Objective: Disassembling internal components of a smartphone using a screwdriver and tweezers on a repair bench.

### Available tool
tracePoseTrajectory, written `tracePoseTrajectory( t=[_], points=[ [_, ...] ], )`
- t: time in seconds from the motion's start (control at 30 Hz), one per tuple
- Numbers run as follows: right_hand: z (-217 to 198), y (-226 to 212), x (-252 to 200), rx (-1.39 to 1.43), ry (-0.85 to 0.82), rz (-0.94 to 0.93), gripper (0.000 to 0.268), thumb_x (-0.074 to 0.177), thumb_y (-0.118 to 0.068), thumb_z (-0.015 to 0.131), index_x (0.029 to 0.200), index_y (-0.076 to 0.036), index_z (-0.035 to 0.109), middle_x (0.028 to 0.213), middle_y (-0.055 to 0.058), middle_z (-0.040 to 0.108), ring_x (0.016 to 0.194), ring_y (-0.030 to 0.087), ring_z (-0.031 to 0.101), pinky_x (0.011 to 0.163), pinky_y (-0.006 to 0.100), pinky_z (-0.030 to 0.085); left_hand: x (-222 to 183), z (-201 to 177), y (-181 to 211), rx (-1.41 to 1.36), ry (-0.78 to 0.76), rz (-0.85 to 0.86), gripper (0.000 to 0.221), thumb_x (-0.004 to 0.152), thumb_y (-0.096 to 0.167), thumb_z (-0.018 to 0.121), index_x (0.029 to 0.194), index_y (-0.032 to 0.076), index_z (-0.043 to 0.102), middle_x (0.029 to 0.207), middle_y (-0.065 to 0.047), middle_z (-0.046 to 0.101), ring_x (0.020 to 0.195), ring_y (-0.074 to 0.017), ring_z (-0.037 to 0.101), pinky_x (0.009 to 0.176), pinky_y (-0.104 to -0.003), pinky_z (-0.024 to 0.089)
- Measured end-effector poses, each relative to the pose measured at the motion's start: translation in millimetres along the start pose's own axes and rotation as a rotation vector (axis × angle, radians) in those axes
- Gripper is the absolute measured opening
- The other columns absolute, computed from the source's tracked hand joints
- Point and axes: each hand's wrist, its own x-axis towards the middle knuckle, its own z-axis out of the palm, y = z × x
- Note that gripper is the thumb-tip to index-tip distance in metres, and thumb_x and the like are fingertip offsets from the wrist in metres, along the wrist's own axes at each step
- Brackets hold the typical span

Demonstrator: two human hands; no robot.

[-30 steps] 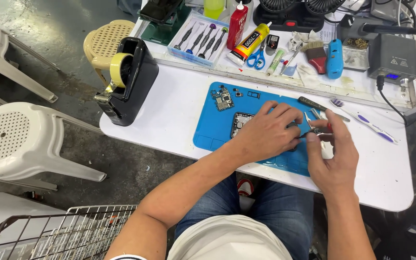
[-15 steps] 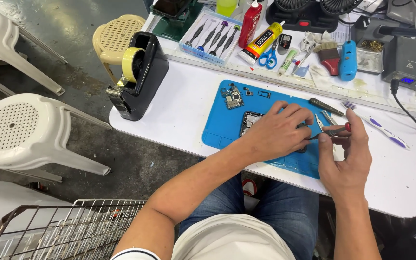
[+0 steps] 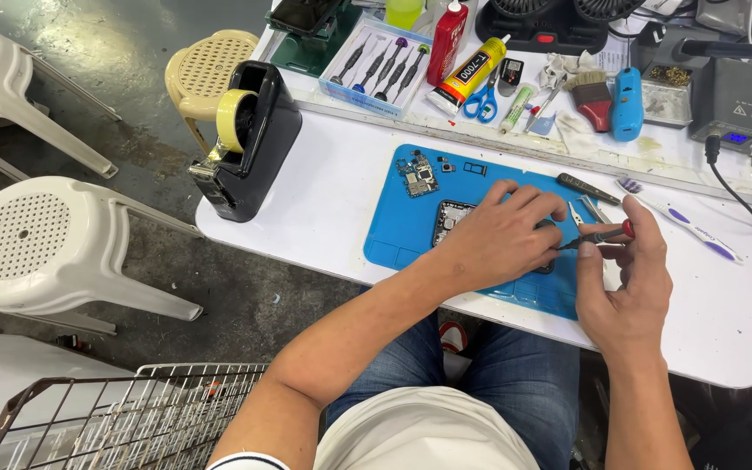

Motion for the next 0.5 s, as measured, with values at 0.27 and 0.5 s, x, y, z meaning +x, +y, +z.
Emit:
tracePoseTrajectory(
  t=[0.27, 0.5],
  points=[
    [-1.7, -1.3, 1.7, -0.031, 0.007, 0.003, 0.053, 0.109, 0.005, 0.061, 0.156, 0.002, 0.039, 0.122, 0.025, 0.062, 0.108, 0.031, 0.061, 0.092, 0.041, 0.053, 0.3, -0.3, 0.2, -0.016, -0.016, -0.004, 0.018, 0.095, 0.030, 0.073, 0.088, 0.014, 0.074, 0.116, -0.005, 0.059, 0.107, -0.0258, 0.059, 0.094, -0.047, 0.043],
    [-0.5, 6.9, 2.4, -0.079, 0.014, -0.059, 0.052, 0.109, 0.004, 0.066, 0.155, 0.004, 0.041, 0.121, 0.026, 0.057, 0.105, 0.032, 0.061, 0.088, 0.040, 0.055, 0.0, 0.2, 0.9, -0.032, -0.020, -0.010, 0.018, 0.096, 0.028, 0.073, 0.086, 0.013, 0.073, 0.117, -0.006, 0.060, 0.109, -0.0264, 0.059, 0.095, -0.049, 0.043]
  ],
)
